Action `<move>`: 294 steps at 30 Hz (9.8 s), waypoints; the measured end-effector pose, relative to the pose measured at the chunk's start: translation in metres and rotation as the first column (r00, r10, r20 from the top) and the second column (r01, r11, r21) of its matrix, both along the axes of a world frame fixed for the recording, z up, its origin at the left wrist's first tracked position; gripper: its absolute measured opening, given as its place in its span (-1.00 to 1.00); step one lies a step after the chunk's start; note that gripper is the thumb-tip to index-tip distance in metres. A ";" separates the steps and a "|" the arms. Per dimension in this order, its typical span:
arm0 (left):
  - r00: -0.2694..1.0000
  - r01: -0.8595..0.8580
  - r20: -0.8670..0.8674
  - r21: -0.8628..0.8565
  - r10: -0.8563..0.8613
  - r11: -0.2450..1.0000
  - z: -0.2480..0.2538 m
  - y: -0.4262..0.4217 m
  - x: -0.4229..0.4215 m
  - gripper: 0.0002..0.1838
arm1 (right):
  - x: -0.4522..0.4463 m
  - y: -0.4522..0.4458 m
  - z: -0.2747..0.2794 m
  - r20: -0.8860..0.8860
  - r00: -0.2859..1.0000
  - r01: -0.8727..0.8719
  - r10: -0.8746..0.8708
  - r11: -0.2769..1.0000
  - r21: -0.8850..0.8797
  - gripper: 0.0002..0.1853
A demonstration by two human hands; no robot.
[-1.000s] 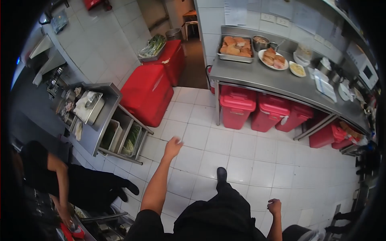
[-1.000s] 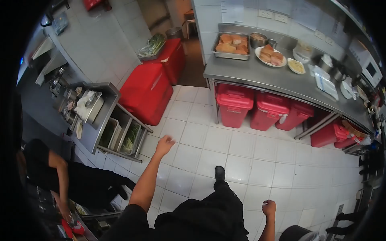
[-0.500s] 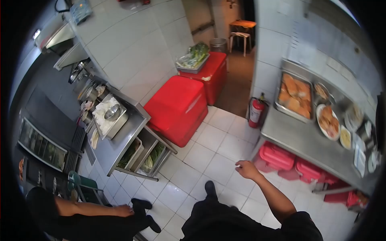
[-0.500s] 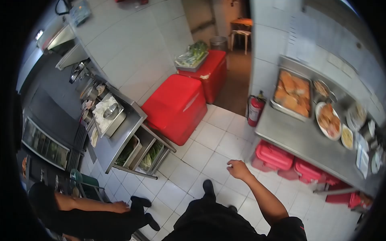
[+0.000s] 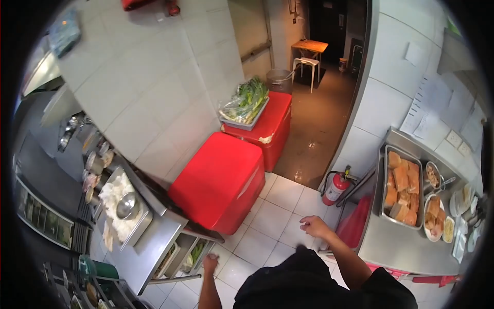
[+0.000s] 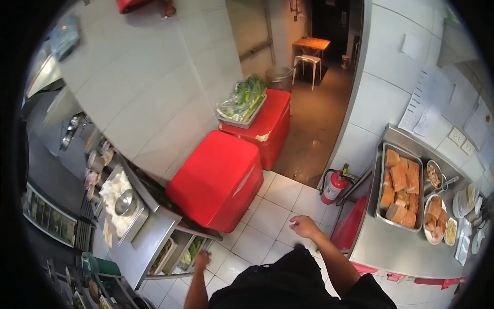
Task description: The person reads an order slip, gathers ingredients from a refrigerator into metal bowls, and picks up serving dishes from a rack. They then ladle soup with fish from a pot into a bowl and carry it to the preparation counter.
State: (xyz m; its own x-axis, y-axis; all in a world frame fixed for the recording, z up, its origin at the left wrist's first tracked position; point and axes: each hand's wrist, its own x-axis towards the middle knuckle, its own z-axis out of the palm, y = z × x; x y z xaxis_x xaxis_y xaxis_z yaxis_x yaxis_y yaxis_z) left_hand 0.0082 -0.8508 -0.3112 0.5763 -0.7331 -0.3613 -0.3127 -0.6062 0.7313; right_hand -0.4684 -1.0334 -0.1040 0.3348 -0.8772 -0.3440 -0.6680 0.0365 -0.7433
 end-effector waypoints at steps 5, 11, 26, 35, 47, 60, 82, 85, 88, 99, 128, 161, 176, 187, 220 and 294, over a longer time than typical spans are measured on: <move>0.996 0.071 0.062 -0.065 -0.067 0.995 0.073 -0.188 -0.023 -0.73 | -0.048 -0.107 -0.033 0.018 0.990 0.139 -0.138 0.989 -0.043 -0.67; 0.996 -0.074 -0.041 0.152 0.081 0.986 0.088 -0.251 -0.060 -0.75 | -0.068 -0.265 -0.024 0.244 0.937 0.256 -0.251 0.967 0.013 -0.78; 0.971 -0.005 -0.196 0.548 0.135 0.837 -0.009 -0.389 -0.081 -0.86 | -0.024 -0.681 0.134 0.383 0.903 0.259 -0.194 0.957 -0.127 -0.70; 0.970 0.232 -0.072 -0.005 -0.231 0.973 0.085 -0.903 -0.103 -0.67 | -0.152 -0.810 0.163 0.499 0.753 0.533 -0.428 0.842 -0.084 -0.72; 0.915 0.402 -0.085 0.272 -0.394 0.875 0.061 -1.021 -0.268 -0.70 | -0.430 -0.869 0.166 0.382 0.547 0.819 -0.745 0.571 -0.057 -0.63; 0.440 0.895 0.266 -0.054 -0.858 0.442 0.140 -1.380 -0.593 -0.71 | -0.657 -0.822 0.220 0.382 0.099 0.977 -0.919 0.017 -0.212 -0.56; -0.753 0.052 0.461 -0.669 -0.469 -0.742 0.518 -0.952 -1.485 -0.41 | -0.982 -0.648 0.195 0.348 -0.044 0.974 -0.936 -0.118 -0.192 -0.51; -0.752 0.133 0.403 -0.683 -0.522 -0.718 0.519 -0.953 -1.547 -0.34 | -1.037 -0.599 0.179 0.396 -0.141 0.971 -0.907 -0.206 -0.125 -0.57; -0.687 0.195 0.396 -0.707 -0.609 -0.679 0.530 -0.950 -1.600 -0.31 | -1.072 -0.523 0.177 0.211 -0.263 0.906 -0.941 -0.316 -0.281 -0.60; -0.103 0.041 0.461 -0.883 -0.881 -0.467 0.579 -0.997 -1.793 -0.37 | -1.015 -0.315 0.213 0.152 -0.976 0.088 -0.155 -0.922 -0.376 -0.54; -0.121 0.697 -0.127 -0.717 -0.985 0.006 0.466 -1.080 -2.337 -0.57 | -1.962 -0.540 0.089 -0.001 -0.170 0.982 -0.986 -0.169 -0.085 -0.64; -0.110 0.770 0.060 -0.626 -0.992 -0.123 0.409 -1.501 -3.046 -0.85 | -2.641 -0.972 0.043 0.137 -0.193 0.978 -0.971 -0.203 -0.058 -0.69; -0.141 0.726 0.097 -0.666 -0.985 -0.169 0.391 -1.556 -3.368 -0.93 | -2.991 -1.009 0.044 0.121 -0.379 0.891 -0.917 -0.398 -0.220 -0.73; 0.052 0.869 0.006 -0.494 -0.999 0.042 0.353 -1.561 -3.565 -0.93 | -3.406 -1.170 0.117 0.032 0.048 0.785 -0.998 0.018 -0.619 -0.75; -0.412 0.864 -0.020 -0.325 -0.911 -0.384 0.347 -1.298 -4.128 -0.88 | -3.733 -0.581 -0.031 0.177 -0.971 -0.227 0.159 -0.844 -0.485 -0.40; 0.275 0.667 0.784 -0.573 -0.557 -0.477 0.455 -1.401 -4.266 -0.52 | -3.830 -1.123 0.183 0.922 -0.338 0.940 -0.188 -0.013 0.342 -0.80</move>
